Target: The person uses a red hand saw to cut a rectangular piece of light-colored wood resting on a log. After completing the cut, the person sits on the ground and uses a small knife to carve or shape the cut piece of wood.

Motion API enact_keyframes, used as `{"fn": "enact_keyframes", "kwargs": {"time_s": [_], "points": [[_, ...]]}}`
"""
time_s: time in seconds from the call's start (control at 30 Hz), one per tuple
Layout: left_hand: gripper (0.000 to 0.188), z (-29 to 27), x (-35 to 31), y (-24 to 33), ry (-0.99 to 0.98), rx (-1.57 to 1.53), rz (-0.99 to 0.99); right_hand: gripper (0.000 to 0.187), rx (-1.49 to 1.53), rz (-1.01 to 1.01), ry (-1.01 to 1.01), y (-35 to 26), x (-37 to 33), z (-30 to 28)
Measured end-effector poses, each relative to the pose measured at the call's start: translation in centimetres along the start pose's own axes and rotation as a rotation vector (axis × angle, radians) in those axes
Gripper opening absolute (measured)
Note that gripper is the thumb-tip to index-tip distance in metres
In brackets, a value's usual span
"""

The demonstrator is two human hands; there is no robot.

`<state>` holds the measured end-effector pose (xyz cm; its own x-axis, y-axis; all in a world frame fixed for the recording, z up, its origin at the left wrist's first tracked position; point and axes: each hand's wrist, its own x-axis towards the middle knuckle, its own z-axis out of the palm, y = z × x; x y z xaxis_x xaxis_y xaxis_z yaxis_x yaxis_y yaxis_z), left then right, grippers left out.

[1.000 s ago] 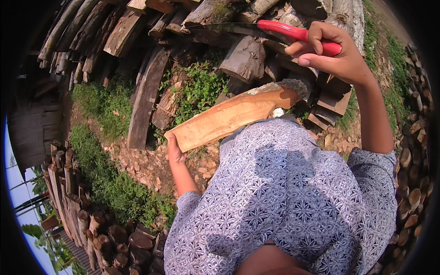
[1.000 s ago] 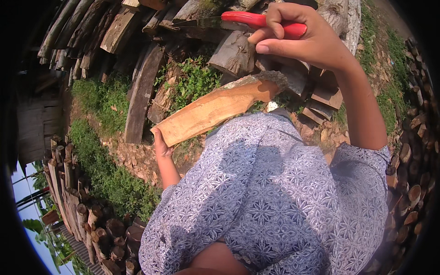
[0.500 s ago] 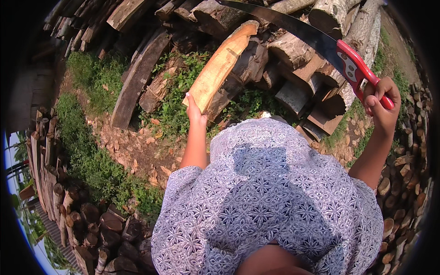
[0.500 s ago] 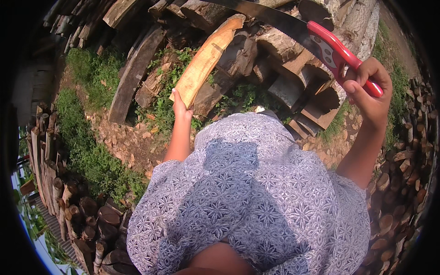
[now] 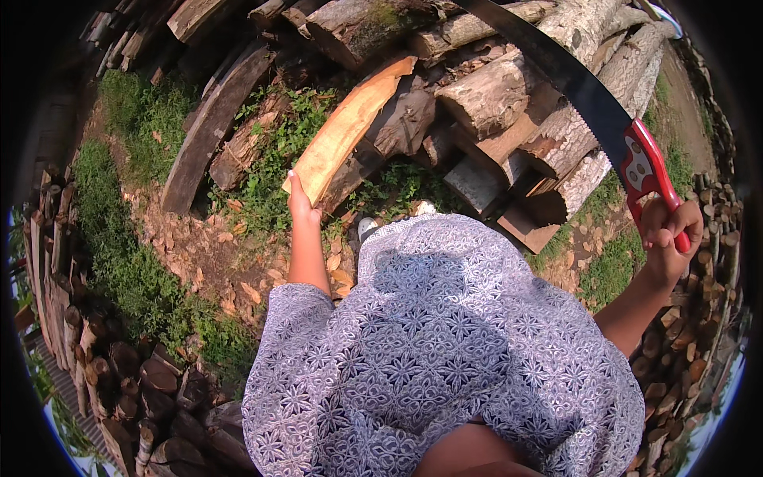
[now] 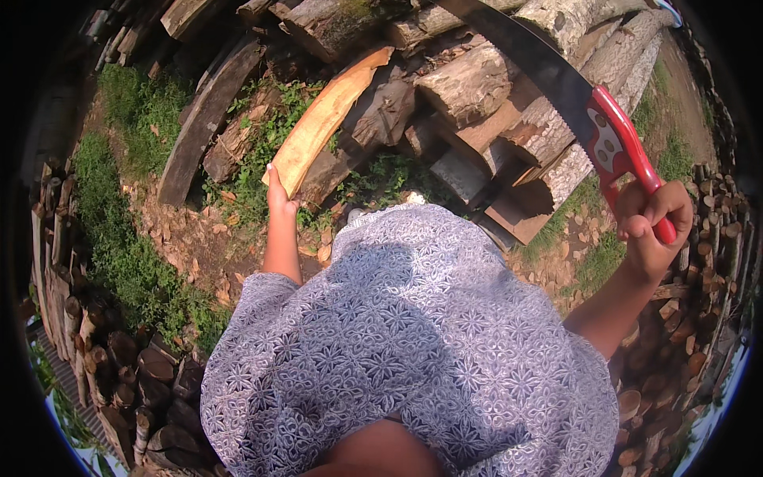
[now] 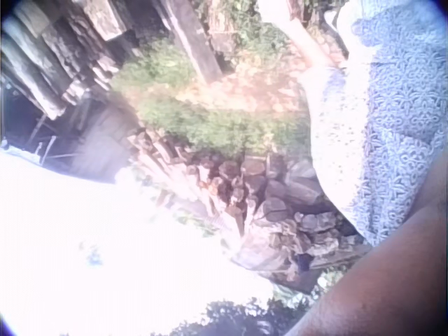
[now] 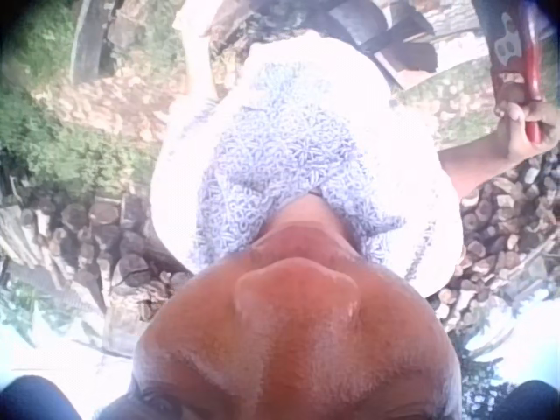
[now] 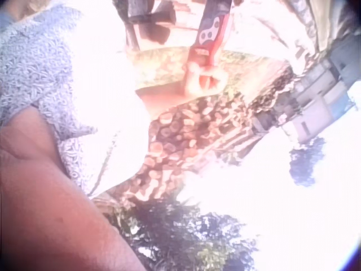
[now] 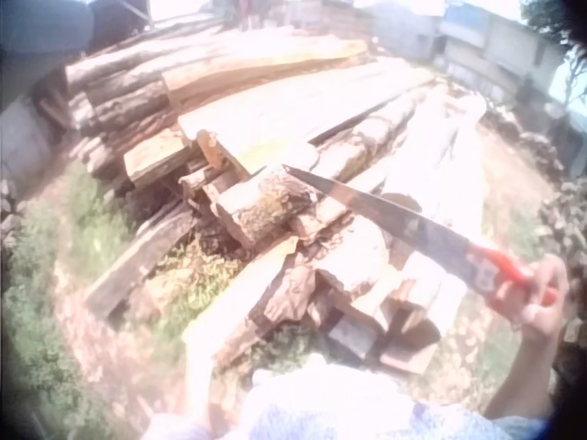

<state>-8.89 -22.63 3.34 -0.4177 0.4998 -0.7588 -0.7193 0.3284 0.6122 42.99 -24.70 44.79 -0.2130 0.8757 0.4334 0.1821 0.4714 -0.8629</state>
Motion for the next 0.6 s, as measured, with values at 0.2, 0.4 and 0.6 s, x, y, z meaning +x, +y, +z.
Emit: {"fn": "enact_keyframes", "kwargs": {"time_s": [0.2, 0.4, 0.6], "points": [[0.071, 0.7, -0.8, -0.5, 0.083, 0.030, 0.037, 0.045, 0.025, 0.037, -0.076, 1.6, 1.2, -1.7], [0.070, 0.6, -0.1, -1.6, 0.061, -0.007, 0.008, 0.048, 0.014, 0.023, -0.098, 3.0, 2.4, -3.0], [0.070, -0.1, 1.0, -3.4, 0.026, -0.034, 0.047, 0.047, 0.002, 0.076, -0.088, 4.2, 3.0, -4.9]]}}
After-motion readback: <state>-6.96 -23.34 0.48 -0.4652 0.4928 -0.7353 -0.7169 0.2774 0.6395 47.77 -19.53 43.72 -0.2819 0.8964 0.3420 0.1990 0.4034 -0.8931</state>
